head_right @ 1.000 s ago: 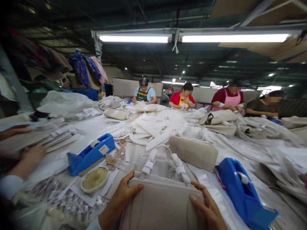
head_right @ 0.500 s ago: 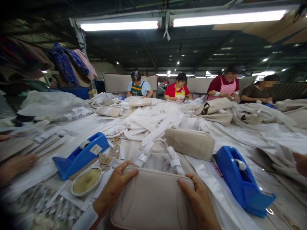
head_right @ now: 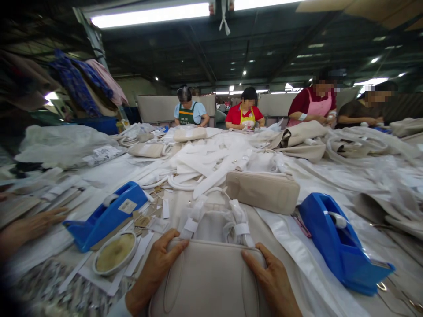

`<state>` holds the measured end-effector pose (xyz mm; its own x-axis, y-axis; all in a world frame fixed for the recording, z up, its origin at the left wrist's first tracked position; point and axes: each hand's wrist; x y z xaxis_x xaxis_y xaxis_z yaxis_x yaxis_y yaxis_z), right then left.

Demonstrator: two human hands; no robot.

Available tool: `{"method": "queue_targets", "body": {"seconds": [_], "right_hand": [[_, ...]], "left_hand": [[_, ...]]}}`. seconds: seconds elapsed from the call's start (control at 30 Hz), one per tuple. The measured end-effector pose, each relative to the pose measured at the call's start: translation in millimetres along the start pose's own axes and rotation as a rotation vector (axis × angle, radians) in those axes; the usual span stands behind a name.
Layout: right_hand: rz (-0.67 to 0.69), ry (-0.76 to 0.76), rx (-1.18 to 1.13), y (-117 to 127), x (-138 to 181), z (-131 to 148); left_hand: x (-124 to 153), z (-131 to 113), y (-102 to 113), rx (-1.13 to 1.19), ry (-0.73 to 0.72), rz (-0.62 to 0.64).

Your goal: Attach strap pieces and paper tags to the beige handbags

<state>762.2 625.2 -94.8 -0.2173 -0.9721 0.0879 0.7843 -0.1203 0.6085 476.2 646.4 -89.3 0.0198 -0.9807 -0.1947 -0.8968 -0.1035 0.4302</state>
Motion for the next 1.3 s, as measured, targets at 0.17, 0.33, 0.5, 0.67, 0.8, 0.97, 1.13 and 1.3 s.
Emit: {"method": "queue_targets", "body": {"seconds": [0.17, 0.33, 0.5, 0.67, 0.8, 0.97, 1.13, 1.3], "right_hand": [[0.008, 0.036, 0.018, 0, -2, 0], [-0.025, 0.048, 0.033, -4, -4, -7], [0.058, 0.121, 0.119, 4, -7, -8], [0.006, 0.170, 0.138, 6, -25, 15], [0.080, 0.173, 0.084, 1, -47, 42], [0.518, 0.170, -0.301, 7, -60, 45], [-0.094, 0.383, 0.372, 6, -52, 53], [-0.268, 0.739, 0.145, -38, -28, 89]], "left_hand": [[-4, 9, 4, -0.386, -0.225, 0.010], [6, -12, -20, -0.750, -0.595, -0.159], [19, -35, -58, -0.698, -0.695, 0.245], [19, -32, -64, -0.678, -0.590, 0.292], [19, -30, -60, -0.639, -0.575, 0.304], [19, -33, -59, -0.600, -0.552, 0.325], [18, -38, -58, -0.606, -0.538, 0.321], [20, -32, -60, -0.531, -0.546, 0.295]]}}
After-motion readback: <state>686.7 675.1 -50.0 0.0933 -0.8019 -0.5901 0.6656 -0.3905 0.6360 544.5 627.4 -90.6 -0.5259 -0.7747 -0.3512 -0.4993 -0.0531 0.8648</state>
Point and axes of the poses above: each hand's wrist, its own x-axis away from the middle knuckle, its own y-axis out of the back of the hand, z = x × y, and after that the axes turned 9 degrees about x, right-handed
